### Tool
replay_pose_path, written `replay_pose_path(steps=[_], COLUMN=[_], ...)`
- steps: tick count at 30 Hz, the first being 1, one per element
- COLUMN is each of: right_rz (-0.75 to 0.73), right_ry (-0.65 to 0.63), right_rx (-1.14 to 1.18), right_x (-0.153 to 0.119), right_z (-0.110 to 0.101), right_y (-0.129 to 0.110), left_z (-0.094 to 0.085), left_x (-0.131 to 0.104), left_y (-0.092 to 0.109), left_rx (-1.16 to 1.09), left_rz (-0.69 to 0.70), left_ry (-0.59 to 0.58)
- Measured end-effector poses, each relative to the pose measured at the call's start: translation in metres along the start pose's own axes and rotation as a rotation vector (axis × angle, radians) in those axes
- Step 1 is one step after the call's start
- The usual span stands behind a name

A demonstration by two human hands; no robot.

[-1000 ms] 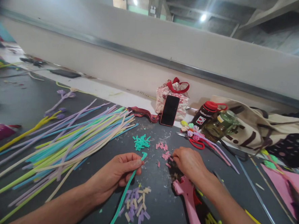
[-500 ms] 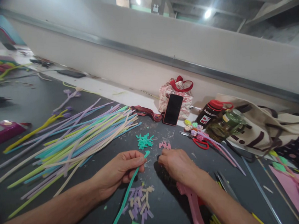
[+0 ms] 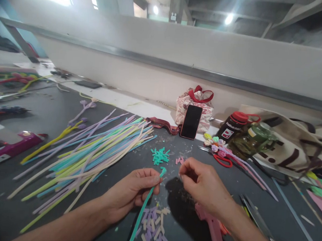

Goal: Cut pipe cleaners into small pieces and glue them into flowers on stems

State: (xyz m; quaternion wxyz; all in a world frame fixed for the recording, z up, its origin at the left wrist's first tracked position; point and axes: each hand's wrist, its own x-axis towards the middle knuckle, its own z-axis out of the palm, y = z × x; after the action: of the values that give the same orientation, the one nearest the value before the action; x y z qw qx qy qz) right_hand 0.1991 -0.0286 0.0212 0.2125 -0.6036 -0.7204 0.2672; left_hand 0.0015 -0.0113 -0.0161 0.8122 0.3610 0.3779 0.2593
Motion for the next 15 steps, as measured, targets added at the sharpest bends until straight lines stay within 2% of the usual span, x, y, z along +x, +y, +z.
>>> replay_pose_path(steps=[4, 9, 15], right_rz=[-0.033, -0.127, -0.218], right_ry=[0.001, -0.054, -0.101], right_rx=[0.197, 0.184, 0.166], right_x=[-0.003, -0.001, -0.003], right_z=[-0.006, -0.017, -0.020], right_y=[-0.016, -0.025, -0.020], left_z=[-0.001, -0.004, -0.001], left_x=[0.000, 0.000, -0.001], left_y=[0.001, 0.001, 0.001], left_rx=[-0.028, -0.012, 0.024], left_rz=[-0.030, -0.015, -0.029], left_ry=[-0.025, -0.036, -0.008])
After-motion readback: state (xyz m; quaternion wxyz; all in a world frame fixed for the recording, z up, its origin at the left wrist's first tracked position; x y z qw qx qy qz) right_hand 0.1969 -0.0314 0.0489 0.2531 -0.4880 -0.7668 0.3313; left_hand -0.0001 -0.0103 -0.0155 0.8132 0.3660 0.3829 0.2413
